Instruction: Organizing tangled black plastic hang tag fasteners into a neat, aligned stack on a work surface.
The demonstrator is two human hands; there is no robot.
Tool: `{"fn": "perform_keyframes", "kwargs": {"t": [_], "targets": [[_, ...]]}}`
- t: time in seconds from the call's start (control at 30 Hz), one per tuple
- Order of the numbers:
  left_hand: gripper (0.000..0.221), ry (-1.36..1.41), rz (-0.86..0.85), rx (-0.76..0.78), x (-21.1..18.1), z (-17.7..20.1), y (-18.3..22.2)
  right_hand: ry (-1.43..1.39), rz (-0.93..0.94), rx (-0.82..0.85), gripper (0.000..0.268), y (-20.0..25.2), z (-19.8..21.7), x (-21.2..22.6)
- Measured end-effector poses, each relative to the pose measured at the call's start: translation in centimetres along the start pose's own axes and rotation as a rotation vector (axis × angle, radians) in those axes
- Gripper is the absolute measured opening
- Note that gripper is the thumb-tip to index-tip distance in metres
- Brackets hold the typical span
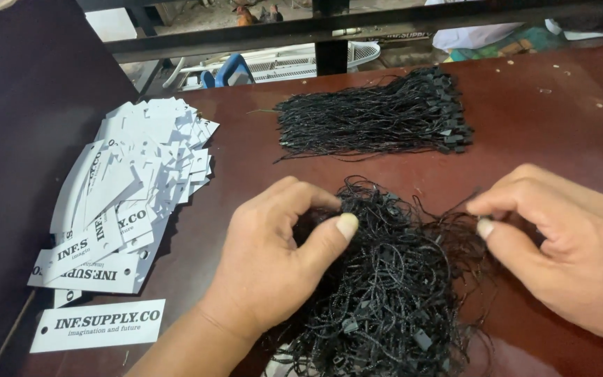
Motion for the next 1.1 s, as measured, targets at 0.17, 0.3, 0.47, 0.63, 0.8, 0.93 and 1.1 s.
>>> {"fn": "perform_keyframes", "kwargs": {"t": [0.17,0.3,0.47,0.63,0.8,0.93,1.1], "targets": [[0.04,0.075,-0.144,-0.161,-1.9,0.8,-0.4,-0.039,0.067,0.024,0.019,0.0,0.0,-0.3],[0.04,0.045,-0.268,-0.196,-4.8,1.1,-1.5,-0.06,0.027,0.017,0.007,-0.6,0.5,0.5],[0.06,0.398,-0.05,0.07,-7.4,-1.5,-1.0,-0.259,0.005,0.043,0.016,-2.0,0.4,4.0],[0.054,0.486,0.492,0.313,-8.6,-2.1,-1.4,-0.425,-0.384,-0.053,0.008,-3.3,-0.4,2.8],[0.021,0.268,0.739,0.448,-9.6,0.2,-3.3,-0.422,-0.515,-0.122,0.002,-4.0,-1.0,0.0],[0.012,0.52,0.87,0.57,-9.1,0.3,-3.3,-0.581,-0.693,-0.277,0.009,-4.0,-2.3,-4.3],[0.008,0.848,0.902,0.529,-7.8,-0.2,-3.6,-0.529,-0.781,-0.349,0.01,-3.7,-2.8,-5.0]]}}
Point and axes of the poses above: each hand's wrist, its own y-axis away from the middle knuckle, its own z-axis out of the back of the hand, x = y × z, the point moved 2 cm from there along -y, towards the middle knuckle, and after that the axes turned 11 degrees about -x, right-handed, at the moved point
